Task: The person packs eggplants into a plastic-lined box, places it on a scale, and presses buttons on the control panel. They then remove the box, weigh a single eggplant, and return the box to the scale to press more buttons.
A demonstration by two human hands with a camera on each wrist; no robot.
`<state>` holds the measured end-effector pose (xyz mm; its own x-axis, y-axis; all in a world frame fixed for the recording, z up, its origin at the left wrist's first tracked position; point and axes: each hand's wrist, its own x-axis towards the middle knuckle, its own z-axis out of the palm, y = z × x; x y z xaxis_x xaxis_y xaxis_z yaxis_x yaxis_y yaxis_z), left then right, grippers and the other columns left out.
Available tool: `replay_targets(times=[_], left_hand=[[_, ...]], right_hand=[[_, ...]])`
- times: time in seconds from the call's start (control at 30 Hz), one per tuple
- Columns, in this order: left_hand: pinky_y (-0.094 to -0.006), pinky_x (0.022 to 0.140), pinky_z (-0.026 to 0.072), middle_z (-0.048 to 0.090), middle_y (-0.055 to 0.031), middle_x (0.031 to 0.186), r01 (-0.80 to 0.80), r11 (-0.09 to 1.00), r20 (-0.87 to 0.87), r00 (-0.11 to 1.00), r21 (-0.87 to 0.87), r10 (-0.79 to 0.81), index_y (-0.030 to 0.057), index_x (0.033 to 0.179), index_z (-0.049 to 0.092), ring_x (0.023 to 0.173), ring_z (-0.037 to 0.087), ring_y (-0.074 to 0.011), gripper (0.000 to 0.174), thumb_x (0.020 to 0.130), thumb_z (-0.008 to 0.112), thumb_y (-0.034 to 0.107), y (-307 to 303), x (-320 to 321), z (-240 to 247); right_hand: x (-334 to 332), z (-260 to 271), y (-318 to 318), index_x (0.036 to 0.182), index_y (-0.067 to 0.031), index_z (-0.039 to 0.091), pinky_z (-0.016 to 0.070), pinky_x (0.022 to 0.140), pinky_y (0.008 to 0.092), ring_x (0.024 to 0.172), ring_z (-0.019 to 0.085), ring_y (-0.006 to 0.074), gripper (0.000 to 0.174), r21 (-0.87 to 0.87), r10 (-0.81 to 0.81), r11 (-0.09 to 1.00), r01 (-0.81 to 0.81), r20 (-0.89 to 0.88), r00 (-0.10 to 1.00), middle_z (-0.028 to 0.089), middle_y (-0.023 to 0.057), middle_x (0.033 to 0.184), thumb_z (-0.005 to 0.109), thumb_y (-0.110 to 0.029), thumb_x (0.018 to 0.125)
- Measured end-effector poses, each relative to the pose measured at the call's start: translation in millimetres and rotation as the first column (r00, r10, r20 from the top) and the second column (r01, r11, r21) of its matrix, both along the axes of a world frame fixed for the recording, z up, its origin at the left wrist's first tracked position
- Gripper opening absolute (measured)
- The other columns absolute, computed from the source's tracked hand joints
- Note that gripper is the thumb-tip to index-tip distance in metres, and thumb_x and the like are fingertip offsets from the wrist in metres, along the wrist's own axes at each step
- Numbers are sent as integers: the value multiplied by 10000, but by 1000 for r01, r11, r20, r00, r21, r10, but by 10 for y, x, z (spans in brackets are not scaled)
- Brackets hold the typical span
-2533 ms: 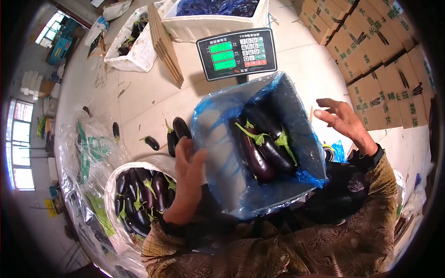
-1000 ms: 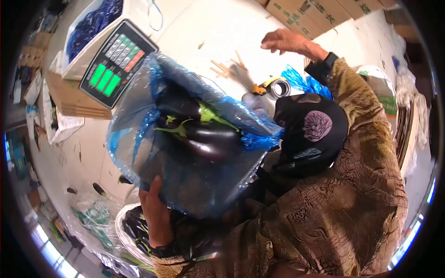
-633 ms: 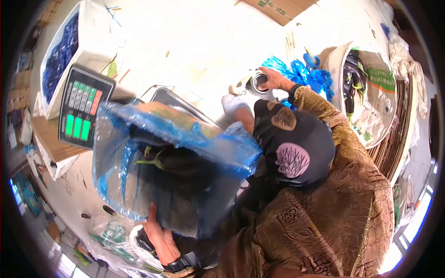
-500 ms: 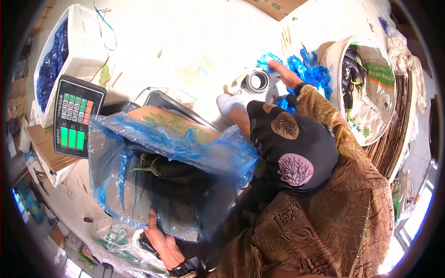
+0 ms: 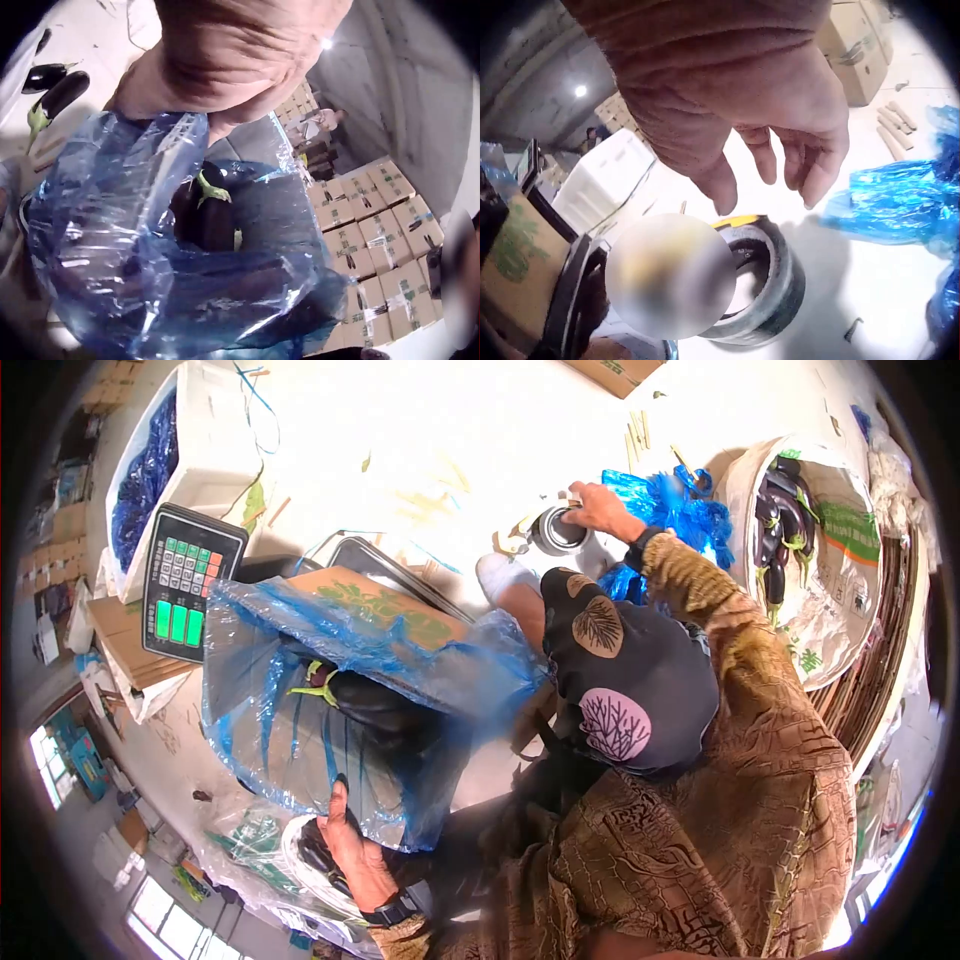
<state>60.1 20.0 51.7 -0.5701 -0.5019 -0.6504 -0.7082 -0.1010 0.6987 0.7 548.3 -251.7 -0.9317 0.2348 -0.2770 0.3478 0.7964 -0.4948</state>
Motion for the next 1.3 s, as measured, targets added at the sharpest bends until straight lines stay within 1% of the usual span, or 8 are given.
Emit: replay_targets(times=[0.2, 0.47, 0.7, 0.9, 0.93, 0.97, 1.0, 1.3], left_hand=[[-423, 878, 524, 613, -155, 1158, 8, 1000, -7, 1000, 1, -8, -19, 1278, 521, 1005, 617, -287, 499, 830, 703, 106, -15, 13, -22], [-418, 828, 564, 629, -185, 1138, -40, 999, -55, 998, 28, 42, -61, 1255, 511, 952, 651, -295, 448, 849, 665, 49, 128, -30, 51], [-362, 910, 499, 616, -117, 1173, 16, 996, -66, 998, 87, -10, -8, 1297, 502, 1046, 609, -243, 460, 857, 631, 31, 24, 41, 26], [-310, 1009, 373, 561, -101, 1250, 212, 977, -386, 899, -33, -208, -1, 1339, 465, 1160, 513, -198, 467, 891, 575, 74, -100, 94, 99], [-314, 1043, 349, 552, -108, 1273, 183, 981, -393, 898, -69, -196, -2, 1349, 455, 1198, 496, -195, 467, 896, 557, 48, -96, 81, 225], [-306, 1041, 350, 552, -104, 1272, 174, 981, -452, 871, -83, -193, -6, 1350, 455, 1197, 496, -186, 465, 899, 556, 44, -107, 111, 339], [-298, 1038, 351, 551, -101, 1272, 170, 981, -511, 837, -97, -195, -9, 1350, 454, 1197, 496, -177, 462, 902, 555, 41, -142, 164, 452], [-289, 824, 478, 672, -114, 1010, 58, 854, -206, 960, -517, -189, -18, 1156, 608, 924, 618, -161, 271, 922, 604, 118, -1149, 1912, 325]], right_hand=[[114, -270, -160, 1003, -21, 617, 533, 757, 500, 864, 652, 427, 333, 95, 59, 992, -79, 201, 978, 659, 269, 894, 649, -248, 761], [1260, -286, 249, 942, 57, 619, 513, 780, 523, 875, 628, 486, 372, 39, -332, 943, 329, 111, 937, 645, 314, 890, 654, -277, 782], [1127, 249, 218, 1000, 7, 680, 518, 747, 395, 856, 676, 289, 521, 199, -278, 960, 198, 571, 773, 690, 202, 912, 671, -484, 824], [574, 450, 715, 1085, 4, 667, 514, 764, 359, 893, 671, 215, 443, -79, -32, 996, 28, -59, 998, 702, 154, 919, 641, -393, 889], [395, 401, 1020, 1208, -28, 623, 515, 781, 347, 946, 651, 196, 390, 76, 409, 912, -403, -251, 877, 684, 111, 1062, 607, -302, 931], [115, 959, 811, 1305, -42, 558, 508, 818, 348, 1034, 625, 208, 468, -509, -48, 854, 107, 127, 991, 622, 94, 1214, 604, -319, 930], [-75, 1562, 446, 1355, -46, 518, 489, 848, 351, 1096, 593, 208, 530, -534, -59, 837, 121, 132, 990, 579, 83, 1294, 604, -343, 924], [-11, 4101, -1639, 1295, -47, 558, 389, 1021, 369, 1180, 526, 236, 527, -131, 454, 866, -482, -198, 869, 554, 122, 1316, 568, -430, 934]])
